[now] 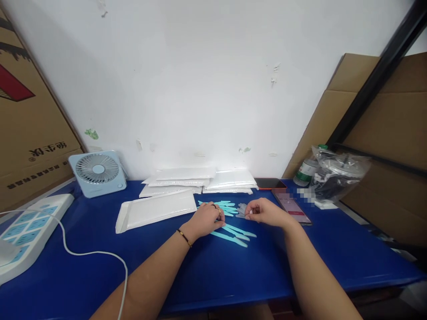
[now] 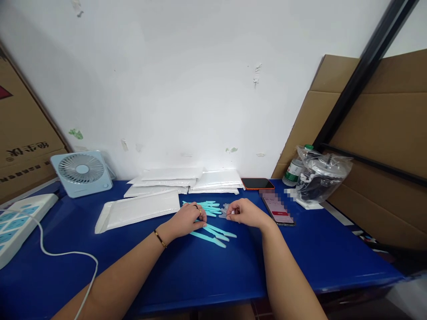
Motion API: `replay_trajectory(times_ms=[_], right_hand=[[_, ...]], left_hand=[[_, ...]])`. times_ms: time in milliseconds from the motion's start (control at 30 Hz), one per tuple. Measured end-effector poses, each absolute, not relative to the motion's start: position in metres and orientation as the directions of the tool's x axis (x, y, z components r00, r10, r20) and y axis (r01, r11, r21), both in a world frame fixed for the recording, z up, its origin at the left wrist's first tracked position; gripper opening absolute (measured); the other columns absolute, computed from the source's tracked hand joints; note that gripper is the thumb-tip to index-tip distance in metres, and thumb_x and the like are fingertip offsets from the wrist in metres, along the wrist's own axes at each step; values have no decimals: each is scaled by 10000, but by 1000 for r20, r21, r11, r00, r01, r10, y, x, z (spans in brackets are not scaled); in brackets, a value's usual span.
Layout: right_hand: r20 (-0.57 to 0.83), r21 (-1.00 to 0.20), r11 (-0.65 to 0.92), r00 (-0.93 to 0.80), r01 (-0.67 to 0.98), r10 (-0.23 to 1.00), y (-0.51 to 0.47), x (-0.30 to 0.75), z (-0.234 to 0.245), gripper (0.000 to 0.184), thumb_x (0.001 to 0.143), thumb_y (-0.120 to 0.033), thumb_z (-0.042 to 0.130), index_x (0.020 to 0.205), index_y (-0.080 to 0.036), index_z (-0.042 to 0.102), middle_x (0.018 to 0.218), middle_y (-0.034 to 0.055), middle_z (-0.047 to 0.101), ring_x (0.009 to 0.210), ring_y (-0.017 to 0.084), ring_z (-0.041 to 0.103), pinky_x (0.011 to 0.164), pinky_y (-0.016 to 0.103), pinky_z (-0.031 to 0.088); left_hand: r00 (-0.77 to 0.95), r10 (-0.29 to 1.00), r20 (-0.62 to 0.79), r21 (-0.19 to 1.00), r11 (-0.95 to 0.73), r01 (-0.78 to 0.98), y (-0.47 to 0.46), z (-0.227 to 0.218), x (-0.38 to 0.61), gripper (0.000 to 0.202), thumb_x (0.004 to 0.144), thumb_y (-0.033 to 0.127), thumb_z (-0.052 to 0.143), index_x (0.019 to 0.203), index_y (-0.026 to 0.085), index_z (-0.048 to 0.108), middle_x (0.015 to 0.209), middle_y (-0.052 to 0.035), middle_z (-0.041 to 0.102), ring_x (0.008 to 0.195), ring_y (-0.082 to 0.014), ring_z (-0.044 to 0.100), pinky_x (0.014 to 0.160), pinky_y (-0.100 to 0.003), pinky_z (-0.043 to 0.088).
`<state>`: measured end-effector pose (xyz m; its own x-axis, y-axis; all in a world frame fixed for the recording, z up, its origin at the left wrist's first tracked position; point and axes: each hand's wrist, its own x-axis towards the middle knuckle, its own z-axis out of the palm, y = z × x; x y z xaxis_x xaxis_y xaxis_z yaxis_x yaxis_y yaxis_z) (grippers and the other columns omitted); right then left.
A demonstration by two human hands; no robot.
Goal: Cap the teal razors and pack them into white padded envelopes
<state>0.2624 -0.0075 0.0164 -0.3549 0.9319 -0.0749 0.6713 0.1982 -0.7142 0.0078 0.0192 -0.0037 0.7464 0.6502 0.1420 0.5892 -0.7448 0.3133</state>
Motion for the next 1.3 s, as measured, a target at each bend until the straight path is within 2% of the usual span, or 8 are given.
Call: replay_trajectory(times_ms=[200,433,667,767,833,933,1133,1300], right_hand=[[-182,-749,178,-456,639,871,-9,263,17,330,712,-462,649,810,-150,692,640,22,622,533,125,535,516,231,413],[-47,-810,196,-394,553,918,-4,258,14,325,734,-463,621,757,-142,667,662,26,628,543,116,536,537,233,427],[131,-656,221,-179,722,975,8,272,3,293,748,-425,594,813,-154,686,657,27,619,580,137,528,532,238,391],[233,-575,260,-149,776,961,9,272,3,260,734,-381,608,871,-177,694,744,40,645,640,154,540,589,259,410],[261,-565,275,-148,778,954,8,270,5,242,752,-360,588,877,-183,694,777,44,655,655,156,543,610,267,416],[207,-606,293,-209,740,956,3,267,9,245,774,-374,572,844,-179,703,771,47,659,641,152,543,587,263,410],[15,-736,282,-401,616,916,-6,253,15,320,730,-461,636,827,-164,706,713,34,646,623,145,551,556,248,413],[4,-770,253,-391,586,920,-4,250,10,299,721,-453,636,761,-162,688,649,15,628,589,131,543,548,240,413]], left_hand=[[671,729,138,339,-671,660,19,-3,8,163,811,324,583,717,211,653,798,0,671,816,-179,568,752,-298,375],[585,787,196,351,-613,708,28,4,1,172,813,372,580,762,216,635,808,5,656,848,-182,564,744,-307,372],[478,841,254,329,-540,775,40,-2,-13,171,794,379,603,869,228,629,866,-11,641,886,-203,551,766,-325,373],[602,758,250,329,-651,684,35,0,-11,274,750,429,649,964,258,631,943,-10,632,929,-203,540,784,-309,380],[713,670,207,305,-737,604,30,0,-7,252,738,441,661,923,270,654,940,-5,630,940,-199,536,789,-300,376],[765,627,144,271,-769,579,26,-3,-3,184,749,424,656,802,249,671,850,-2,635,903,-193,543,803,-308,366],[686,714,141,333,-687,646,30,-6,-2,150,803,344,599,746,213,645,761,9,656,788,-164,559,716,-284,382],[648,737,190,329,-670,666,30,2,-4,171,814,365,578,747,221,641,793,6,660,842,-176,560,728,-289,385]])
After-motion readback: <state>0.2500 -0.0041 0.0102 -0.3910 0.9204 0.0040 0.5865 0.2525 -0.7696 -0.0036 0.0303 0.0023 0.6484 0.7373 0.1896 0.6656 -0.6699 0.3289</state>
